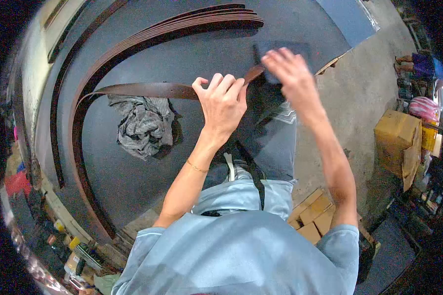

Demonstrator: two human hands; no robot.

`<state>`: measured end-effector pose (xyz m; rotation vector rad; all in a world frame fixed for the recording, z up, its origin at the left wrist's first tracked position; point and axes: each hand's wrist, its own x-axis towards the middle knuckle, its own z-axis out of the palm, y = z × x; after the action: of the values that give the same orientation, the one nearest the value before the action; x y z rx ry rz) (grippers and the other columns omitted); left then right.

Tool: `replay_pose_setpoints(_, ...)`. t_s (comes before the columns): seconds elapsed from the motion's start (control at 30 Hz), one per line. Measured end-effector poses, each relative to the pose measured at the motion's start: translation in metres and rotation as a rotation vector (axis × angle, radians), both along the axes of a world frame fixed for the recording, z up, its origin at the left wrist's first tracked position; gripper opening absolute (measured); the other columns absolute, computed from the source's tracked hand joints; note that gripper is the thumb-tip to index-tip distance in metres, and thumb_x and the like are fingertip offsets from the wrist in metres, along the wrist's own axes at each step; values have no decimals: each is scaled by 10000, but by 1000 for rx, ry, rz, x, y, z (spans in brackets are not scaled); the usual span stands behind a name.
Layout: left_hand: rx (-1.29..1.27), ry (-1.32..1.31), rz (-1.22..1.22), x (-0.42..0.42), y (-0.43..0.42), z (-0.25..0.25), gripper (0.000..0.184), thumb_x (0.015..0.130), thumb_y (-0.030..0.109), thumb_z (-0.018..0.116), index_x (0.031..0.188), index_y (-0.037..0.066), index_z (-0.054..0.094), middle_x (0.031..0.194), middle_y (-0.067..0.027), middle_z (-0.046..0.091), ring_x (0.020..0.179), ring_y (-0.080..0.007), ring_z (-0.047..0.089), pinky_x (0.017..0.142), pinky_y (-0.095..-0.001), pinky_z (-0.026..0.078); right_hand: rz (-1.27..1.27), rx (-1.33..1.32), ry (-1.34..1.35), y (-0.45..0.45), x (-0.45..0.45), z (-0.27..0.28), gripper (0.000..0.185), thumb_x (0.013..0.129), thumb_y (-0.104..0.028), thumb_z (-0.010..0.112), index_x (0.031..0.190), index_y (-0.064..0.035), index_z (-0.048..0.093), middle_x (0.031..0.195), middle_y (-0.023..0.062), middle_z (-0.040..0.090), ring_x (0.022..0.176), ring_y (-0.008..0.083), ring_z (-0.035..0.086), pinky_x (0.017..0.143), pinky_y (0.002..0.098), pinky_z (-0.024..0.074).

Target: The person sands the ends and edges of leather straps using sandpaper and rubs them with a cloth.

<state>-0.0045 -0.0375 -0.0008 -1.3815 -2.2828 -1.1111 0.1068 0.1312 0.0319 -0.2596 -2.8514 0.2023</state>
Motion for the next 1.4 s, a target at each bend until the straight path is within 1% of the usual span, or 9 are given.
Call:
replay_pose_setpoints(0.17,-3,-58,41,-2,-1,-1,78,790,138,747,803,111,675,767,-1,553,790,-199,554,831,-442,339,181,49,12,-26,0,25,650,707,98,580,1320,-114,628,1392,83,596,1340,341,503,1101,531,393)
replay_pose_setpoints(0.33,40,-74,39,-3,1,0,81,784,132,749,782,108,672,744,-3,552,777,-199,560,830,-435,338,-21,-4,70,3,-4,5,491,863,-47,525,1333,-152,623,1393,58,593,1356,305,499,1128,542,367)
replay_pose_setpoints(0.7,12,-49,37,-5,3,-4,93,771,143,759,779,120,669,743,1,561,767,-193,567,809,-422,339,217,15,73,-14,-1,-3,531,811,36,543,1307,-124,642,1377,65,615,1306,346,536,1079,526,416)
replay_pose_setpoints(0.83,63,-74,36,-5,4,-2,90,771,134,758,774,113,670,738,-5,561,759,-196,567,806,-421,342,-64,-38,97,18,-5,0,465,873,-37,528,1314,-134,638,1398,74,596,1330,341,516,1094,550,403)
replay_pose_setpoints(0.9,34,-72,42,-7,3,-2,93,773,135,760,774,111,670,737,-6,561,758,-198,567,805,-420,342,227,44,42,-24,2,16,487,854,-19,531,1318,-126,631,1396,80,595,1317,348,522,1093,538,409)
replay_pose_setpoints(1.03,57,-59,24,-5,3,0,91,775,135,761,776,109,673,738,-7,566,757,-202,567,801,-417,342,-34,-38,99,9,-9,-1,515,845,15,514,1334,-111,618,1384,82,607,1289,352,542,1098,527,405)
replay_pose_setpoints(1.17,-34,-74,11,-7,-1,-2,90,782,141,764,776,112,679,736,-6,567,747,-202,557,802,-413,339,236,9,30,-26,2,0,557,828,71,505,1339,-118,619,1395,79,602,1348,332,504,1124,534,378)
replay_pose_setpoints(1.3,36,-77,24,-5,3,-1,88,787,138,760,778,105,679,733,-5,568,744,-199,555,811,-410,336,11,-50,83,13,0,3,567,804,68,522,1333,-110,616,1420,81,579,1368,325,481,1131,534,370)
replay_pose_setpoints(1.4,31,-76,33,-5,4,-2,85,786,132,760,783,102,681,731,-4,563,739,-197,557,811,-408,337,226,-27,21,-24,4,6,586,772,75,526,1327,-91,610,1402,104,587,1354,364,483,1107,546,382)
